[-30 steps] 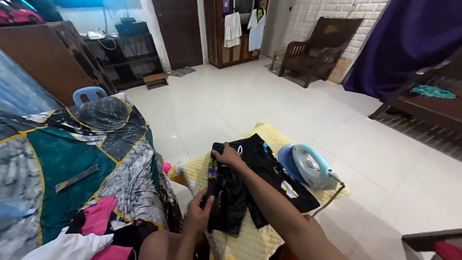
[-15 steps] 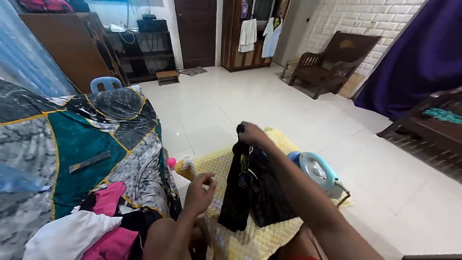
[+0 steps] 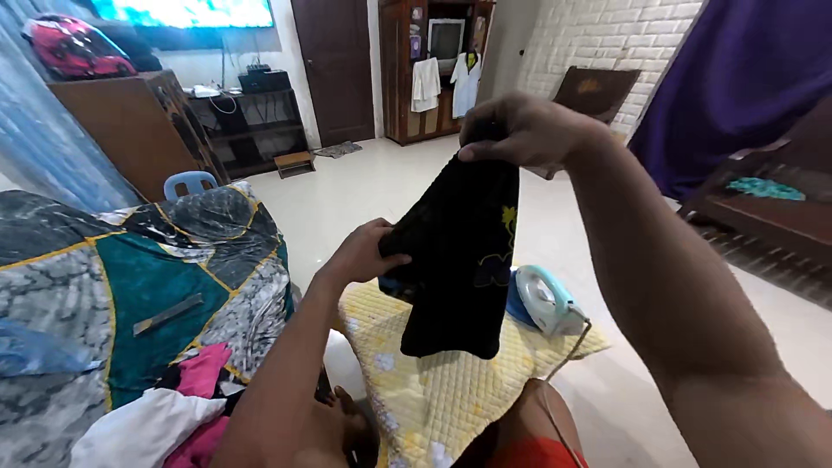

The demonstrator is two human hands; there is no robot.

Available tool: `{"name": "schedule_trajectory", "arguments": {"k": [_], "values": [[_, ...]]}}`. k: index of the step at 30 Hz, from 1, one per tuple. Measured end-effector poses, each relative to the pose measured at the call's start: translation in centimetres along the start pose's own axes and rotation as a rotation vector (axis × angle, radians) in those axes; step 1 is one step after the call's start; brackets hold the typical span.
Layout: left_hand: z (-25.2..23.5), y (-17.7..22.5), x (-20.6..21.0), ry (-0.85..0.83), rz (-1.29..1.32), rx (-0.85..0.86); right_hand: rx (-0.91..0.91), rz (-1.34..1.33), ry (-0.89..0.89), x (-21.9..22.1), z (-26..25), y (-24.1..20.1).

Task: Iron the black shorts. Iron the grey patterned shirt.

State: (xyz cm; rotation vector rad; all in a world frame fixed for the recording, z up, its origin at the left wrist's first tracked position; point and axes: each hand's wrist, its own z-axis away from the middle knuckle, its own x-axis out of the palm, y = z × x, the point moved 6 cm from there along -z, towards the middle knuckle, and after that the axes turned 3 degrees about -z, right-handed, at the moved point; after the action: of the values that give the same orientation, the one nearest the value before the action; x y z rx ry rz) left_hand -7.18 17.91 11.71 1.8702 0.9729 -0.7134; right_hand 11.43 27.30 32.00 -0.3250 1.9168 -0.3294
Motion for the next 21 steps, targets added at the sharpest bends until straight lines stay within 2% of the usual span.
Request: {"name": "schedule_trajectory", "arguments": {"k": [4, 8, 14, 17, 21], "values": [[0.2, -1.4, -3.6, -0.05, -0.052, -0.041, 0.085, 0.156, -0.019, -2.5, 1.9, 2.0], [-0.7, -1.2, -8.4, -0.087, -0.181, -0.08, 0.244, 0.221, -0.127, -1.9, 3.5, 5.0], [-3.1, 1.0, -13.6, -0.144, -0.444, -0.169, 0.247, 0.262, -0.073, -1.7, 3.4, 6.0], [-3.8, 2.0, -15.3, -0.124, -0.489, -0.196, 0.178, 0.259, -0.026, -2.0, 3.2, 5.9], [-4.4, 2.2, -16.6, -0.099, -0.56, -0.261, 0.111, 0.297, -0.053, -1.7, 2.8, 5.6]]}}
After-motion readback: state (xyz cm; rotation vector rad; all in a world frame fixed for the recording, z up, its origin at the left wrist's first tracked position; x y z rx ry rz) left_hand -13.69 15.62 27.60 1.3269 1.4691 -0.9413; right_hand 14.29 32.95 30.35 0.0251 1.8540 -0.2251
